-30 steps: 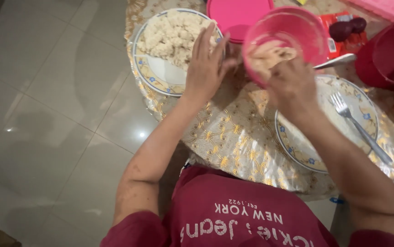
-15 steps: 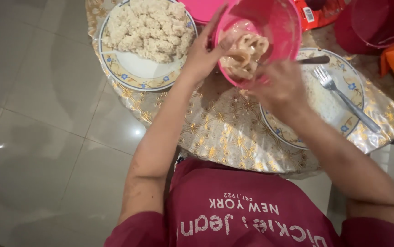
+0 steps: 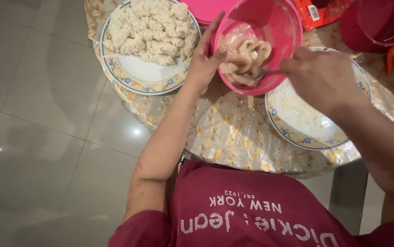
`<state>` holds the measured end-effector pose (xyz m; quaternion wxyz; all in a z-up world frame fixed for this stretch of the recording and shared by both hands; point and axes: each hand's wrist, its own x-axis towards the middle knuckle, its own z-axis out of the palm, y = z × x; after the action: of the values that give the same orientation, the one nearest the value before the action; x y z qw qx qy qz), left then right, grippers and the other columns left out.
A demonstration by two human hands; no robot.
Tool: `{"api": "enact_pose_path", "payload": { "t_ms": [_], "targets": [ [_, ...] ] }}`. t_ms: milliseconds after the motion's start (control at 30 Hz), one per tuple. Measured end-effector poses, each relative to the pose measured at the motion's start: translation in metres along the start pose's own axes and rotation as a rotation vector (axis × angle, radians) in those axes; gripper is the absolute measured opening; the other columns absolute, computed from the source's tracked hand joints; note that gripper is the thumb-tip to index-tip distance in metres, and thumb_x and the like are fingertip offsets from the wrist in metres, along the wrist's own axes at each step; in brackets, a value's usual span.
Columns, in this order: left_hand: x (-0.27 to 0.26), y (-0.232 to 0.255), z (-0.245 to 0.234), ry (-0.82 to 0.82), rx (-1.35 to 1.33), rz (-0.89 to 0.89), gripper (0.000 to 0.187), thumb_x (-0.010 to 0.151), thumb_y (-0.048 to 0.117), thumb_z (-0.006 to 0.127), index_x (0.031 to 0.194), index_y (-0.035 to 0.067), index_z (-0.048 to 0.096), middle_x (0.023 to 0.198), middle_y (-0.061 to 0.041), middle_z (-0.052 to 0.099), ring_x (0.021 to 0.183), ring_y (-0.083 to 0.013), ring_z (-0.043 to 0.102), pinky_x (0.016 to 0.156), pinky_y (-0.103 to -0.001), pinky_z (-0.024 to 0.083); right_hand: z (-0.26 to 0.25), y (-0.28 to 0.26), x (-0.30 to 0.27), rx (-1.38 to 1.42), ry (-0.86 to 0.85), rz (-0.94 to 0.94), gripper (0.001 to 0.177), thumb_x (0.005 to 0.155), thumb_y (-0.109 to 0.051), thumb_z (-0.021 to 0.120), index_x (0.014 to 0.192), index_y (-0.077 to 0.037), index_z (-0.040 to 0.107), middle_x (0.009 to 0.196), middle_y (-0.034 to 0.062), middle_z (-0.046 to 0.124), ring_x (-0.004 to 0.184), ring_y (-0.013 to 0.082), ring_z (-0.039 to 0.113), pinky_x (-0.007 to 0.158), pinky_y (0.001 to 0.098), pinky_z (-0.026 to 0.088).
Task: Bread pieces of food by dipping them in batter and then dredging them in breadcrumbs.
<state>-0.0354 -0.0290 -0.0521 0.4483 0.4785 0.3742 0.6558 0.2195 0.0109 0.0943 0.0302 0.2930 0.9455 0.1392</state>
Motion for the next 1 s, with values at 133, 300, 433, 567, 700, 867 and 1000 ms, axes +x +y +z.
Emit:
{"api": "enact_pose_path", "payload": {
  "t_ms": [133,300,433,567,700,867,1000],
  "targets": [
    [0.002,-0.018,-0.005,0.028,-0.052,-0.089,0.089,0.096,0.063,0.068,0.167,0.023,0.033,0.171,-0.009,0.039,0.16,-0.0266,0.037,0.133,-0.043,0.032,0.018,-0.003,0.012,0.254,-0.112,0.11,0.016,0.099,-0.025,0.065,0.11,-0.018,0.075,0.091,0.0056,0.073,0.071,0.0253,0.071,0.062,0.0402,0.055],
    [0.006,-0.023,-0.007,0.029,-0.06,-0.142,0.088,0.095,0.068,0.061,0.166,0.025,0.033,0.171,-0.009,0.039,0.159,-0.0269,0.035,0.131,-0.043,0.032,0.038,0.042,0.029,0.678,-0.242,0.232,0.019,0.097,-0.027,0.07,0.11,-0.015,0.074,0.094,0.0055,0.076,0.08,0.0215,0.072,0.071,0.0391,0.056],
    [0.005,-0.022,-0.007,0.034,-0.102,-0.172,0.088,0.096,0.068,0.061,0.165,0.023,0.033,0.17,-0.011,0.038,0.159,-0.0296,0.035,0.131,-0.045,0.031,0.032,0.084,0.022,0.874,-0.25,0.233,0.024,0.098,-0.028,0.072,0.111,-0.008,0.072,0.089,0.007,0.075,0.083,0.0187,0.07,0.073,0.0379,0.055],
    [0.006,-0.02,-0.008,0.032,-0.036,-0.153,0.088,0.096,0.069,0.059,0.166,0.022,0.032,0.172,-0.011,0.035,0.16,-0.0287,0.031,0.131,-0.045,0.029,0.031,0.054,0.034,0.726,-0.144,0.327,0.027,0.097,-0.031,0.076,0.118,-0.013,0.075,0.094,0.0035,0.073,0.076,0.0155,0.069,0.067,0.0348,0.055],
    [0.008,-0.021,-0.009,0.031,-0.076,-0.174,0.09,0.095,0.069,0.059,0.165,0.021,0.032,0.172,-0.011,0.034,0.16,-0.0286,0.031,0.131,-0.045,0.029,-0.006,0.026,0.017,0.168,0.054,0.008,0.015,0.088,-0.03,0.082,0.099,-0.019,0.082,0.089,0.0005,0.075,0.071,0.0211,0.068,0.06,0.0382,0.054],
    [0.008,-0.024,-0.011,0.066,-0.064,-0.166,0.087,0.099,0.066,0.059,0.166,0.017,0.033,0.172,-0.011,0.034,0.161,-0.0272,0.029,0.132,-0.043,0.025,-0.03,0.03,0.001,-0.025,0.465,0.068,0.004,0.094,-0.015,0.079,0.095,-0.017,0.082,0.087,-0.0012,0.069,0.076,0.0173,0.067,0.06,0.0312,0.05],
    [0.009,-0.028,-0.01,0.049,-0.104,-0.17,0.085,0.1,0.064,0.06,0.165,0.015,0.034,0.171,-0.012,0.036,0.16,-0.028,0.031,0.132,-0.043,0.027,0.026,0.027,0.019,-0.115,0.351,0.223,0.001,0.097,-0.024,0.085,0.095,-0.023,0.085,0.078,-0.0022,0.067,0.058,0.0153,0.063,0.048,0.0331,0.046]
  ]
}}
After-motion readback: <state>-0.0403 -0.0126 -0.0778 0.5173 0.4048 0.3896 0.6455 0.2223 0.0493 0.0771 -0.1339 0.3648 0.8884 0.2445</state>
